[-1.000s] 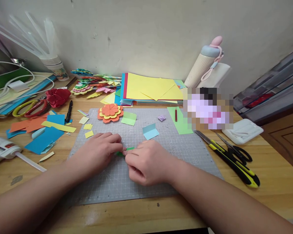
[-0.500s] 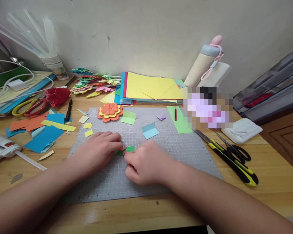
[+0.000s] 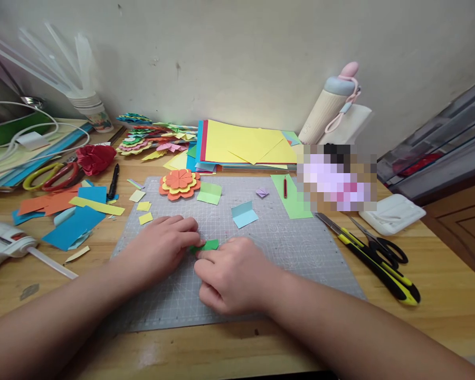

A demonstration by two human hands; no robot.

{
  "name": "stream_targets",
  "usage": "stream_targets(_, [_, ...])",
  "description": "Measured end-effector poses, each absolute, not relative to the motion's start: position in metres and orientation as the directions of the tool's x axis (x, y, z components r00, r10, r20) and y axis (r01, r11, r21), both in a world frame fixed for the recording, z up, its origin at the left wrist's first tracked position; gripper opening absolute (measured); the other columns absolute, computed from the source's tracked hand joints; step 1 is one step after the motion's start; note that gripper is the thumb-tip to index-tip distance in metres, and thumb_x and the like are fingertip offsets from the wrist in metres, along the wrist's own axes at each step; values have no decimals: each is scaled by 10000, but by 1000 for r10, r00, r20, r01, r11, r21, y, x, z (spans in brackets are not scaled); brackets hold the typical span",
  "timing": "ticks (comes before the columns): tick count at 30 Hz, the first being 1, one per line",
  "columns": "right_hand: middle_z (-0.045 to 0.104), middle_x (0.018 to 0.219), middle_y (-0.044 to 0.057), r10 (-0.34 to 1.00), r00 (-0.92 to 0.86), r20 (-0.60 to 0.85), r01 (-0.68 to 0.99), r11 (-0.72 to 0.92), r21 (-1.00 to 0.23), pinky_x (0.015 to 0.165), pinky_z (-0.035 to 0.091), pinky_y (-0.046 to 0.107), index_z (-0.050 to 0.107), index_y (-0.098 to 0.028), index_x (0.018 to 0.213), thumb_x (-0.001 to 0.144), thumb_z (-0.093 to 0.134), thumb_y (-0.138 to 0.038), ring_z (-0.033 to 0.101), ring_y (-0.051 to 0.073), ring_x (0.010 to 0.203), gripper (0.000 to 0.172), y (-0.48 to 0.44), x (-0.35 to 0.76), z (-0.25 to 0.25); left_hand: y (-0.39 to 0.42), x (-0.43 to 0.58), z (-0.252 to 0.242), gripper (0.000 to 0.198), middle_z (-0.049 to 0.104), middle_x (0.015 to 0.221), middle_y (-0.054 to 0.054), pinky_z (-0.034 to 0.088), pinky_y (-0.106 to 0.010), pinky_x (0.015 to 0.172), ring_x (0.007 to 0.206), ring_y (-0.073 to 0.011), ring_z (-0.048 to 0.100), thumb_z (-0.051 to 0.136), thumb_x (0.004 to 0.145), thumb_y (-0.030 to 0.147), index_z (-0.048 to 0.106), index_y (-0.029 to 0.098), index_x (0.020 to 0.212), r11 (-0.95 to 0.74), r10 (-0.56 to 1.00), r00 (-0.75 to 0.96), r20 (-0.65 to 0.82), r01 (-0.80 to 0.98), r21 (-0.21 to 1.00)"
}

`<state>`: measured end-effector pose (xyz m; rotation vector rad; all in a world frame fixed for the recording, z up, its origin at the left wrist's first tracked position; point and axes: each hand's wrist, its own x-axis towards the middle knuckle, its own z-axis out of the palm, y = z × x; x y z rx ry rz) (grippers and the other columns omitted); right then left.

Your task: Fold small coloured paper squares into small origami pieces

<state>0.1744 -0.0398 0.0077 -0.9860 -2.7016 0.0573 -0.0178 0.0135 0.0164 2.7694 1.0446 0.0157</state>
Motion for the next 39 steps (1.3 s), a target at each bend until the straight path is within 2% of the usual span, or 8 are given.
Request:
stream_targets(7, [607, 742, 2, 634, -762, 131, 615, 772, -160, 492, 245, 315, 537, -199, 748, 834, 423, -211, 450, 136, 552, 143, -36, 160, 10, 14, -15, 18, 141, 579, 852, 1, 362, -351, 729, 831, -205, 531, 538, 880, 194, 658, 249, 828, -746, 645, 762, -63, 645, 168])
stream_targets(13, [627, 830, 23, 517, -848, 118, 524, 851, 34, 489, 181, 334, 524, -207, 788, 857, 456, -229, 416, 146, 511, 100, -45, 157, 5, 15, -14, 16, 130, 582, 864, 1, 371, -359, 745, 835, -206, 533, 552, 863, 192, 666, 249, 840, -743, 651, 757, -58, 651, 157])
stream_targets(17, [654, 887, 12, 541, -835, 99, 548, 835, 60, 486, 175, 337, 520, -211, 775, 843, 483, -203, 390, 140, 484, 78, -44, 163, 9, 15, -15, 15, 190, 588, 871, -1, 378, -360, 745, 831, -205, 532, 519, 861, 143, 673, 255, 870, -746, 646, 761, -60, 647, 157])
stream_targets(21, [667, 822, -13, 508, -841, 187, 515, 857, -13, 482, 196, 326, 546, -204, 749, 848, 462, -247, 380, 128, 481, 136, -37, 175, 11, 16, -16, 15, 262, 592, 880, -8, 387, -362, 755, 844, -207, 535, 474, 869, 110, 678, 265, 922, -743, 649, 758, -57, 649, 165])
stream_targets(25, [639, 669, -12, 609, -748, 263, 607, 789, -99, 488, 202, 306, 536, -183, 638, 760, 468, -207, 361, 112, 474, 142, -31, 186, 10, 16, -16, 15, 277, 587, 877, -10, 396, -368, 769, 849, -210, 537, 456, 878, 115, 681, 272, 913, -736, 655, 753, -55, 653, 178])
stream_targets(32, [532, 499, -6, 768, -634, -93, 765, 604, -225, 490, 118, 293, 531, -170, 578, 704, 472, -219, 223, 98, 459, 147, -33, 179, 27, 15, -17, 13, 304, 586, 892, -22, 403, -376, 770, 850, -215, 536, 429, 841, 82, 671, 255, 908, -741, 651, 758, -51, 648, 175])
stream_targets(35, [396, 444, -29, 796, -584, -157, 803, 539, -254, 489, 101, 292, 442, -171, 509, 688, 496, -223, 146, 94, 467, 194, -30, 177, 31, 11, -17, 13, 244, 582, 876, -19, 405, -382, 785, 844, -214, 532, 455, 827, 110, 654, 240, 876, -743, 650, 759, -33, 644, 181])
stream_targets(39, [215, 450, -60, 917, -379, -127, 769, 235, -595, 462, 167, 258, 249, -184, 464, 762, 496, -246, 224, 81, 445, 392, -15, 184, 15, 8, -15, 15, 98, 578, 856, -21, 410, -396, 816, 830, -214, 525, 547, 821, 279, 595, 196, 803, -760, 633, 774, 20, 616, 206])
